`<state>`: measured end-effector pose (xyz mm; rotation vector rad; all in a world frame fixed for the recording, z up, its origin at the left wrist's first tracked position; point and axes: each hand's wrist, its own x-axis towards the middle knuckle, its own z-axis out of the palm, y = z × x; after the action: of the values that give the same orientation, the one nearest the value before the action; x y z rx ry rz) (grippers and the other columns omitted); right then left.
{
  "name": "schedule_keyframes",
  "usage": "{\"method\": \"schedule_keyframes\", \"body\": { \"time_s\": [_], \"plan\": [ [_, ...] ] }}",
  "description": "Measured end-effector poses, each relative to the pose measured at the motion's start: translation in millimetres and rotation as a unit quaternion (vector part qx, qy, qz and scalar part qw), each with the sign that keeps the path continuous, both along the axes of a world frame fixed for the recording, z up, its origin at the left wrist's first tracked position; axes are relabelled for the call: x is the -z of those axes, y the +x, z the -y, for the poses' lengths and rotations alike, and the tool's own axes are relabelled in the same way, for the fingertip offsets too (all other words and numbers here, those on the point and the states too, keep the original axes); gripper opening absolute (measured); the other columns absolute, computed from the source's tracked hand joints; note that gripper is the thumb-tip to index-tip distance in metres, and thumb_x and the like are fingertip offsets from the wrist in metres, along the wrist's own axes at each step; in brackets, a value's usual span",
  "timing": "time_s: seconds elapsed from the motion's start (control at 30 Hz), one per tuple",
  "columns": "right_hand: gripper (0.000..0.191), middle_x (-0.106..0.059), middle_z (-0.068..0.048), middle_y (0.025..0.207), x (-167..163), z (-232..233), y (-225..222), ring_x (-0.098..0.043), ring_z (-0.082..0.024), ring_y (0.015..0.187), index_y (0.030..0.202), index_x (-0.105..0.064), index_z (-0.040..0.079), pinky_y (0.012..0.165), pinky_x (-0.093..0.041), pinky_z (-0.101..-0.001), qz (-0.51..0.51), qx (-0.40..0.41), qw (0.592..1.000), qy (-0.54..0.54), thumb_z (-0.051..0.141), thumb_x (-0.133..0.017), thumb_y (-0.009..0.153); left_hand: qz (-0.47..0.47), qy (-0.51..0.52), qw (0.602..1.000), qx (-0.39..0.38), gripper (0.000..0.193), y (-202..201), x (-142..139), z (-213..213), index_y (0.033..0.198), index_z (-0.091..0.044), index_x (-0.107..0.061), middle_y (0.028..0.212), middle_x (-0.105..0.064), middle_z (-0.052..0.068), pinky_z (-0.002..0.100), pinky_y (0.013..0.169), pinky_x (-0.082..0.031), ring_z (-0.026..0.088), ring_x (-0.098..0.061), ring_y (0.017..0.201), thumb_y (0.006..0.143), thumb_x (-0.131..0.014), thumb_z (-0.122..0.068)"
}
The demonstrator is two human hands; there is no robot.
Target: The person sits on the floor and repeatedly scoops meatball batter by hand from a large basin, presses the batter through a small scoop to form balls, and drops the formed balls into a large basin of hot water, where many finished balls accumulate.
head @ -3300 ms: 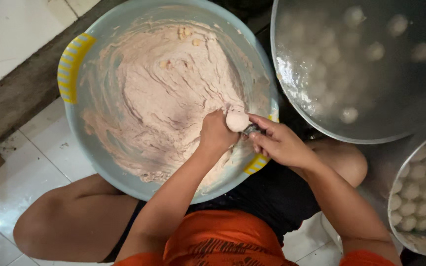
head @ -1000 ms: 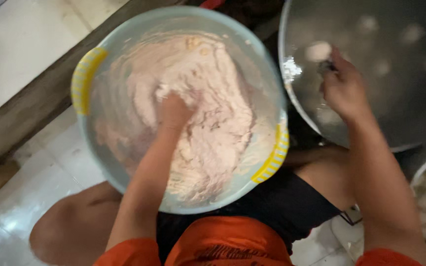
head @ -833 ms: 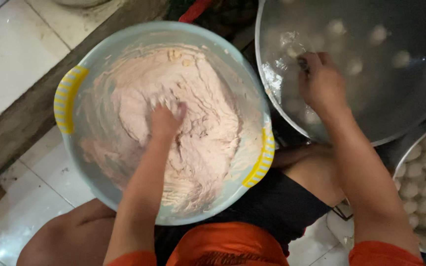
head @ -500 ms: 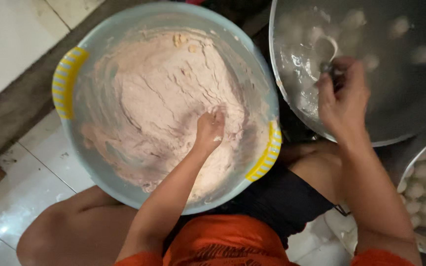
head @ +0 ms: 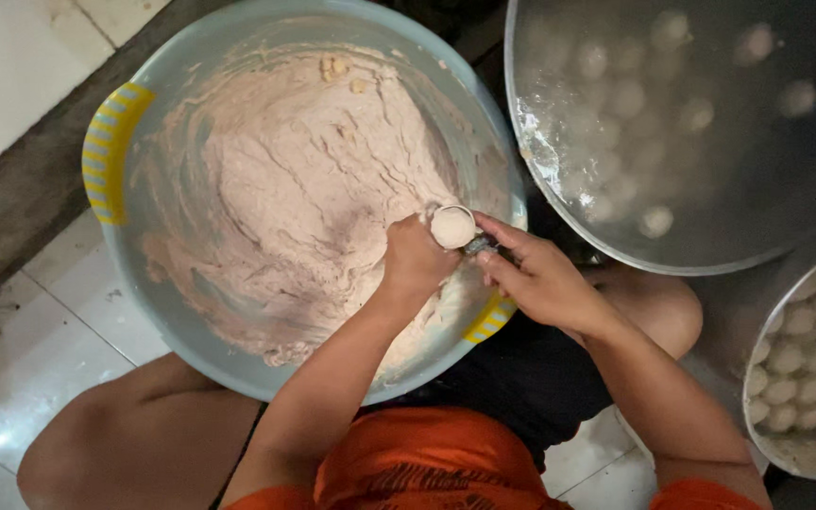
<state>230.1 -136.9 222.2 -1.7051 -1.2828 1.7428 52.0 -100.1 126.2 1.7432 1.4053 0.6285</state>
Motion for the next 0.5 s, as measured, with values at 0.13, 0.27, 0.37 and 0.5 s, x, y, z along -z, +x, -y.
{"method": "schedule_keyframes", "body": {
  "time_s": [0.13,0.27,0.37,0.5],
  "plan": [
    [0.053,-0.065,-0.002,0.091,16,-7,4,-0.053,-0.008,0.068,0.155,-0.049,0.008,0.059,-0.045,-0.0227,-0.141,0.039,0.987,-0.068,0.012,-0.054,0.103,0.021,-0.069,0.996,-0.043,0.040,-2,8,1,0.090,-0.001,-0.070,0.084,-0.072,0.022,0.044,0.069,-0.058,0.040,-0.072,0.081,0.060,-0.085,-0.023],
    [0.053,-0.069,0.001,0.099,19,-13,10,-0.056,-0.008,0.069,0.151,-0.047,0.008,0.057,-0.045,-0.0217,-0.174,0.067,0.979,-0.085,0.007,-0.052,0.098,-0.148,-0.032,0.988,0.021,0.058,-15,30,3,0.087,0.003,-0.072,0.088,-0.068,0.030,0.049,0.074,-0.056,0.044,-0.068,0.084,0.057,-0.096,-0.040],
    [0.046,-0.071,-0.001,0.103,7,-23,31,-0.055,-0.009,0.067,0.145,-0.054,0.003,0.054,-0.045,-0.0231,-0.165,0.120,0.977,-0.056,0.006,-0.050,0.099,-0.138,-0.025,0.989,0.045,0.040,-41,52,9,0.095,-0.003,-0.075,0.096,-0.070,0.027,0.047,0.079,-0.057,0.041,-0.069,0.091,0.066,-0.088,-0.028],
    [0.055,-0.066,0.003,0.106,2,-50,69,-0.059,-0.003,0.075,0.154,-0.053,0.012,0.063,-0.051,-0.0210,-0.053,0.311,0.948,-0.035,0.009,-0.055,0.100,-0.238,-0.071,0.964,0.093,0.039,-74,76,-14,0.109,-0.018,-0.074,0.080,-0.072,0.020,0.044,0.083,-0.058,0.035,-0.071,0.081,0.086,-0.076,-0.050]
  ]
}}
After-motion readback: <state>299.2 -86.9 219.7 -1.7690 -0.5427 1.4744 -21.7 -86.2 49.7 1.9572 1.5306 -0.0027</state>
